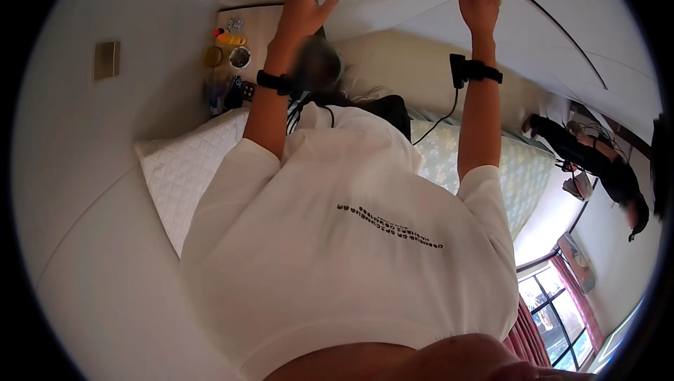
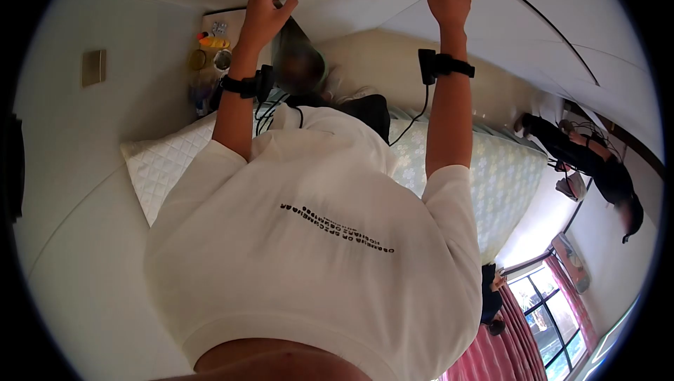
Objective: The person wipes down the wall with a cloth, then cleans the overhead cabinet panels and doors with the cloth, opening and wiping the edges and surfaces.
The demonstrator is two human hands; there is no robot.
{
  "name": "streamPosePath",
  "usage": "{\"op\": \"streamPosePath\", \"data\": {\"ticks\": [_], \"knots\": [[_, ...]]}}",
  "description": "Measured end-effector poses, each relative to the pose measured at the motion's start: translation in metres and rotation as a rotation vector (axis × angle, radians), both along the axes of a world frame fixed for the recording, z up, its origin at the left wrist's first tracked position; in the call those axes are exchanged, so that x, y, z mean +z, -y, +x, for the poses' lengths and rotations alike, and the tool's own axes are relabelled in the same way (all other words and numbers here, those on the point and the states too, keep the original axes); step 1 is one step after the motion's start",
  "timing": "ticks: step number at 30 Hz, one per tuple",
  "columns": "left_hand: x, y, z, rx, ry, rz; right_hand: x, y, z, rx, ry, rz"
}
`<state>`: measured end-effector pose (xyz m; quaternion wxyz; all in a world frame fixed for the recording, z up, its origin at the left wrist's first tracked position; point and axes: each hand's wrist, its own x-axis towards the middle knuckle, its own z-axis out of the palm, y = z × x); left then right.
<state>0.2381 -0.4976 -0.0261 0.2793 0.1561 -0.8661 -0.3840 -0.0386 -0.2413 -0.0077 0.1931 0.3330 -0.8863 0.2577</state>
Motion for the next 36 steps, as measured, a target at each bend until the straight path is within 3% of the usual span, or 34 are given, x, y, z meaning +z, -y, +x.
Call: {"op": "streamPosePath", "data": {"ticks": [4,5,6,7,8,10,15,16,18,21,26,29,30,36], "knots": [[0.004,-0.008,0.003,0.008,-0.001,0.077,-0.007,0.039,0.039,0.058,0.002,-0.046],[0.004,-0.007,0.005,-0.006,0.013,0.068,0.019,0.062,0.077,0.07,0.221,-0.028],[0.001,-0.006,0.007,-0.014,-0.007,0.031,0.01,0.073,0.098,0.153,0.006,-0.075],[-0.001,-0.006,0.006,-0.024,-0.031,-0.008,0.021,0.084,0.124,0.253,0.149,-0.118],[-0.004,-0.005,0.006,-0.048,-0.029,-0.018,0.014,0.091,0.137,0.327,-0.108,-0.036],[-0.009,-0.002,0.007,-0.054,-0.053,0.047,-0.002,0.108,0.167,0.409,0.019,-0.137],[0.009,0.0,0.005,-0.01,0.017,0.104,-0.004,0.103,0.167,0.547,-0.059,-0.121],[0.005,0.0,0.004,-0.025,0.001,0.219,-0.004,0.097,0.157,0.59,-0.053,-0.1],[0.004,0.0,0.006,-0.026,-0.001,0.339,-0.003,0.077,0.126,0.52,-0.052,-0.097],[0.003,0.004,0.005,0.005,0.014,0.235,-0.003,0.048,0.07,0.316,-0.134,-0.128],[0.001,0.001,0.005,0.04,0.052,0.354,0.01,0.021,0.025,0.104,0.053,-0.16],[-0.007,-0.008,0.001,0.111,-0.039,0.331,0.0,0.04,0.024,0.05,-0.086,-0.06],[-0.01,-0.009,-0.001,0.113,-0.055,0.332,-0.001,0.052,0.035,0.096,-0.202,-0.054],[-0.016,-0.014,-0.011,0.2,-0.133,0.126,0.007,0.127,0.156,0.431,-0.033,-0.085]]}}
